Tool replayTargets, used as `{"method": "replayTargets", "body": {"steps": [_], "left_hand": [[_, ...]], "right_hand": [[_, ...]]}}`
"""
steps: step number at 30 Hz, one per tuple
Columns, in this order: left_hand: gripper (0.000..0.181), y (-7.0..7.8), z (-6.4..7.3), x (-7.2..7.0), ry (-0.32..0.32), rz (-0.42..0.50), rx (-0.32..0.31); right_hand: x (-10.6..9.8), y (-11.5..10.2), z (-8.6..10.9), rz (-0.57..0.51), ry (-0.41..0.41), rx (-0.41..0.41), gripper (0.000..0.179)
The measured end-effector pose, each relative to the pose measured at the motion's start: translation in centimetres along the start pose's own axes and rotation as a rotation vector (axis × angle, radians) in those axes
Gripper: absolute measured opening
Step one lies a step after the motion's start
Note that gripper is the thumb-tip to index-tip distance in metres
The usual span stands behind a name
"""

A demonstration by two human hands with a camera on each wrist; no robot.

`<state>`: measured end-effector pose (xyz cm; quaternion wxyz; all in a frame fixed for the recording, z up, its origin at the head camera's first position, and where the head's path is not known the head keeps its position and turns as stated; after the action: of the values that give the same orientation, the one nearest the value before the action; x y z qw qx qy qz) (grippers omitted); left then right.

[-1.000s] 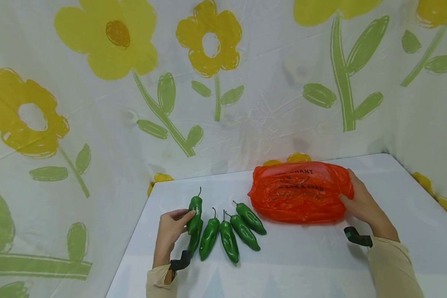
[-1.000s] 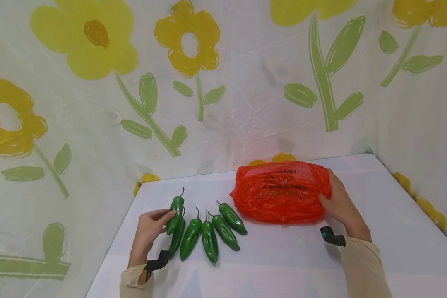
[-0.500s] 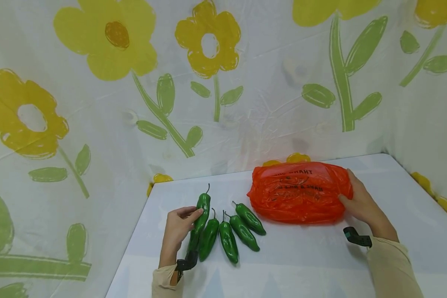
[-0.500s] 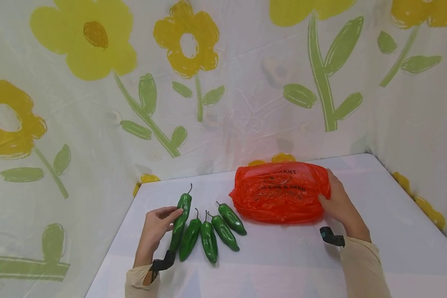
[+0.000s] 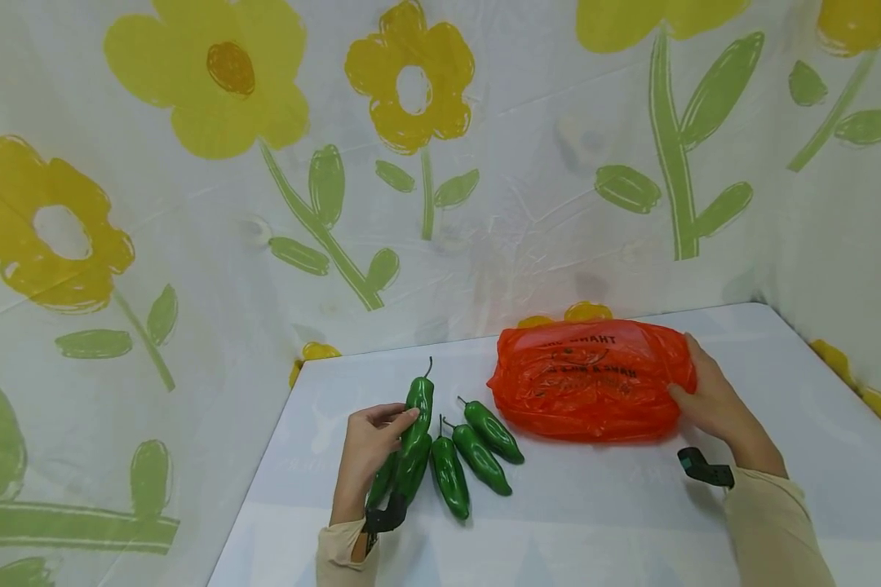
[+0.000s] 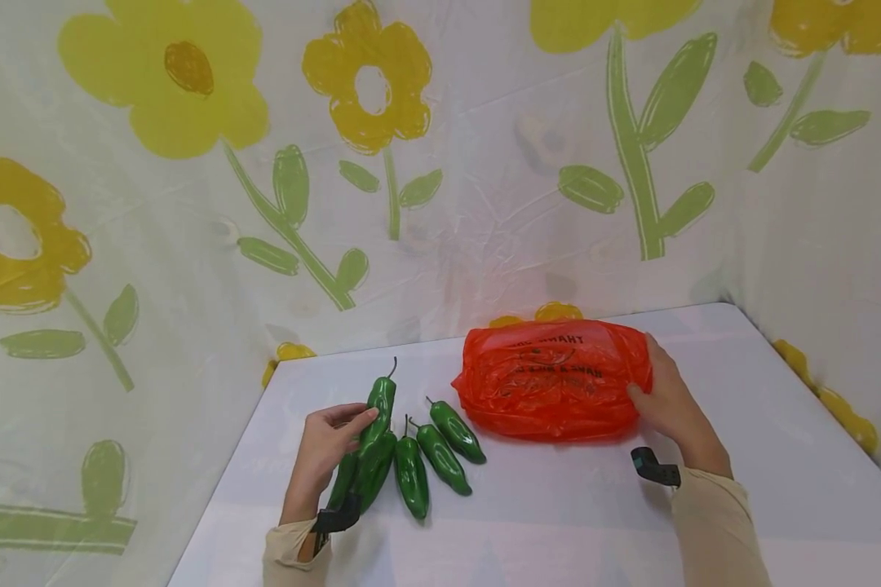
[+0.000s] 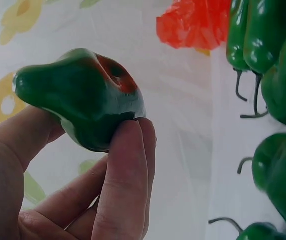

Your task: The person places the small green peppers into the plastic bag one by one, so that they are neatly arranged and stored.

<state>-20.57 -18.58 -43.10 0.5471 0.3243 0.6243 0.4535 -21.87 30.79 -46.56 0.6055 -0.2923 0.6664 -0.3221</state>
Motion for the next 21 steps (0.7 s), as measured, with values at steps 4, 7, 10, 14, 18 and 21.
{"method": "replayTargets", "body": {"steps": [4, 7, 10, 14, 18, 21], "left_hand": [[0.042, 0.3, 0.2, 0.6, -0.010, 0.014, 0.007], [0.044, 0.7, 0.4, 1.1, -0.016, 0.011, 0.017], [0.044, 1.0, 0.5, 1.6, -0.023, 0.021, 0.027], [0.043, 1.4, 0.5, 2.2, -0.033, 0.042, 0.037], [0.043, 1.7, 0.7, 2.7, -0.051, 0.064, 0.038], [0.044, 2.0, 0.7, 3.2, -0.061, 0.078, 0.040]], "right_hand": [[0.0, 0.1, 0.0, -0.002, -0.002, 0.002, 0.094], [0.0, 0.2, 0.0, 0.000, -0.002, 0.001, 0.094], [0.0, 0.2, -0.1, 0.005, 0.001, -0.001, 0.094], [0.1, 0.2, -0.1, 0.006, 0.003, -0.013, 0.094], [0.1, 0.1, -0.1, 0.006, 0.002, -0.028, 0.094], [0.0, 0.0, -0.1, 0.004, 0.000, -0.035, 0.094]]}}
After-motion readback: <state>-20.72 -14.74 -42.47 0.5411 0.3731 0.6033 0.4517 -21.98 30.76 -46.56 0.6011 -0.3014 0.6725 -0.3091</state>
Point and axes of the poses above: each hand's wrist, its own z-axis away from the middle knuckle, its own x-axis out of the palm, y = z × x, the point moved 3 cm from there along -z, towards the middle knuckle, and after that the axes turned 5 degrees about y, right-handed, at the moved point
